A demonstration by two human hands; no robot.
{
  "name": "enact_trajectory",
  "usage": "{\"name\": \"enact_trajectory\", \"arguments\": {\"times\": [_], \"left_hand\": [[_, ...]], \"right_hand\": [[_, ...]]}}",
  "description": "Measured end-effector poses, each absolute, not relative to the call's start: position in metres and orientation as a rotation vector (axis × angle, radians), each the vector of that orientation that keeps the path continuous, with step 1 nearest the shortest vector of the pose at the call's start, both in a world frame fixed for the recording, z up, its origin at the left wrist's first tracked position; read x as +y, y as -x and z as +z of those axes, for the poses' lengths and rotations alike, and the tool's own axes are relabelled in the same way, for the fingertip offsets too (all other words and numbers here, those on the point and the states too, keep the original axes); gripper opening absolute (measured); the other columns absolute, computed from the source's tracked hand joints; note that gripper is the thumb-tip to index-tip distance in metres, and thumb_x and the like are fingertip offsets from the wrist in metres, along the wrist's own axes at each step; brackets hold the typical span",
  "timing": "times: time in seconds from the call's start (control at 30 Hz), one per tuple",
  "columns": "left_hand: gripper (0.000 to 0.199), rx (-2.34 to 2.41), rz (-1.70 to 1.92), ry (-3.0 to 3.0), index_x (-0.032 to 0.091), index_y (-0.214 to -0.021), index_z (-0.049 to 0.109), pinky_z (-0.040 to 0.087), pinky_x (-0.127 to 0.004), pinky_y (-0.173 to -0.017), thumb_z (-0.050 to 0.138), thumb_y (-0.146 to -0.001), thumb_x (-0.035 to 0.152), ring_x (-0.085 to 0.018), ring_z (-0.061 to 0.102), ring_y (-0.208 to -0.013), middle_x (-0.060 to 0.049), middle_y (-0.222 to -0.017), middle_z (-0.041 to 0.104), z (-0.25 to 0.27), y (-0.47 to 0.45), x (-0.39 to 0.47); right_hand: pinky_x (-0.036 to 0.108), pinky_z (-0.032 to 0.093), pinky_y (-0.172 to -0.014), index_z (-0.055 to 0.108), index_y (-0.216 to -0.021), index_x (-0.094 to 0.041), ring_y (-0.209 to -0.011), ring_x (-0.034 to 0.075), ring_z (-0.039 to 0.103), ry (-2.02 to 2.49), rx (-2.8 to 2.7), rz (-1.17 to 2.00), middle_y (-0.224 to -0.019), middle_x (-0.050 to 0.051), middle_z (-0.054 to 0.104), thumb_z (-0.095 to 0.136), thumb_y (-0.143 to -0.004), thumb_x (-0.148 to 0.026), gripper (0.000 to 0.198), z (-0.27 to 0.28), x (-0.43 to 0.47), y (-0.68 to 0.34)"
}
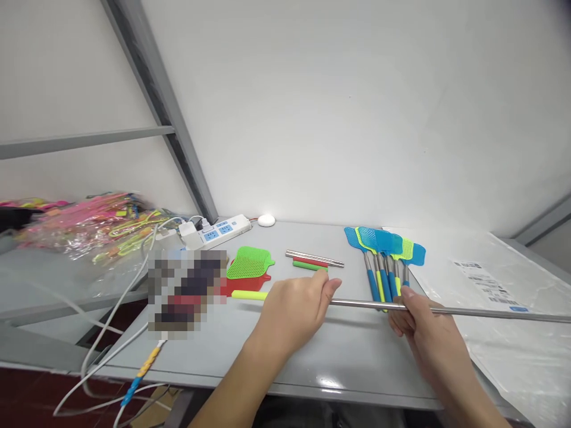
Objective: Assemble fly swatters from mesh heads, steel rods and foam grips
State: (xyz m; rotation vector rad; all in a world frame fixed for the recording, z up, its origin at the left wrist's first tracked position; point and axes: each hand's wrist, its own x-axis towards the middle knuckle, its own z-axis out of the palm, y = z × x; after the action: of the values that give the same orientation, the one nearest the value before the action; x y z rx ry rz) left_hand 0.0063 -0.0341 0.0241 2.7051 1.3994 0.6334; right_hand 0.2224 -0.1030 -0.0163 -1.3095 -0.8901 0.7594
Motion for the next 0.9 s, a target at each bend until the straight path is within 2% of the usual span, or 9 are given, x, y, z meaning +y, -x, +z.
{"name": "enact_trajectory", "arguments": {"times": [0.13,0.27,0.37,0.43,0.57,0.73,0.9], "left_hand": [[0.036,1.622,0.725,-2.629,0.023,-0.07,0.048,0.018,-0.029,-0.052,0.037,-0.099,0.04,-0.017,0.049,-0.05,0.001,-0.054,0.057,0.021,0.019,-0.034],[0.03,1.714,1.124,-2.43,0.022,-0.069,0.055,0.03,-0.028,-0.06,0.049,-0.094,0.038,-0.016,0.048,-0.057,0.001,-0.059,0.058,0.007,0.061,-0.042],[0.025,1.735,1.41,-2.013,0.022,-0.072,0.062,0.032,-0.027,-0.057,0.055,-0.09,0.039,-0.014,0.045,-0.056,0.002,-0.058,0.055,-0.006,0.084,-0.047],[0.028,1.611,1.577,-1.614,0.02,-0.07,0.06,0.031,-0.025,-0.052,0.057,-0.089,0.041,-0.012,0.042,-0.053,0.002,-0.058,0.051,-0.013,0.087,-0.049],[0.028,1.052,1.805,-0.93,0.019,-0.067,0.051,0.03,-0.022,-0.045,0.058,-0.088,0.037,-0.009,0.038,-0.05,0.004,-0.062,0.045,-0.019,0.07,-0.054],[0.028,0.705,1.727,-0.573,0.018,-0.07,0.049,0.033,-0.021,-0.045,0.057,-0.089,0.036,-0.008,0.039,-0.051,0.005,-0.064,0.04,-0.018,0.055,-0.056],[0.032,0.609,1.726,-0.364,0.019,-0.069,0.044,0.03,-0.02,-0.043,0.055,-0.091,0.039,-0.006,0.032,-0.046,0.006,-0.061,0.033,-0.01,0.057,-0.061]], "right_hand": [[0.029,0.032,-0.048,0.03,-0.051,-0.023,-0.05,0.012,0.027,1.29,-0.754,0.92,-0.053,-0.006,0.023,0.058,-0.087,-0.048,0.052,-0.015,-0.101,-0.226],[0.029,0.032,-0.049,0.031,-0.053,-0.023,-0.05,0.011,0.026,1.251,-0.793,0.987,-0.055,-0.007,0.021,0.06,-0.086,-0.047,0.051,-0.015,-0.097,-0.222],[0.028,0.033,-0.049,0.031,-0.052,-0.023,-0.049,0.011,0.026,1.22,-0.774,0.98,-0.055,-0.007,0.021,0.063,-0.085,-0.045,0.051,-0.011,-0.09,-0.214],[0.027,0.032,-0.047,0.03,-0.052,-0.023,-0.048,0.01,0.023,1.181,-0.707,1.0,-0.054,-0.008,0.019,0.065,-0.084,-0.043,0.051,-0.009,-0.087,-0.205],[0.027,0.031,-0.045,0.03,-0.051,-0.023,-0.045,0.009,0.02,1.127,-0.543,1.116,-0.05,-0.009,0.019,0.063,-0.085,-0.042,0.051,-0.018,-0.084,-0.185],[0.026,0.031,-0.045,0.031,-0.052,-0.022,-0.045,0.008,0.02,1.073,-0.507,1.061,-0.049,-0.009,0.021,0.063,-0.085,-0.041,0.05,-0.026,-0.078,-0.168],[0.026,0.033,-0.048,0.035,-0.052,-0.022,-0.048,0.01,0.031,0.987,-0.65,0.776,-0.051,-0.007,0.028,0.06,-0.088,-0.038,0.047,0.004,-0.063,-0.149]]}}
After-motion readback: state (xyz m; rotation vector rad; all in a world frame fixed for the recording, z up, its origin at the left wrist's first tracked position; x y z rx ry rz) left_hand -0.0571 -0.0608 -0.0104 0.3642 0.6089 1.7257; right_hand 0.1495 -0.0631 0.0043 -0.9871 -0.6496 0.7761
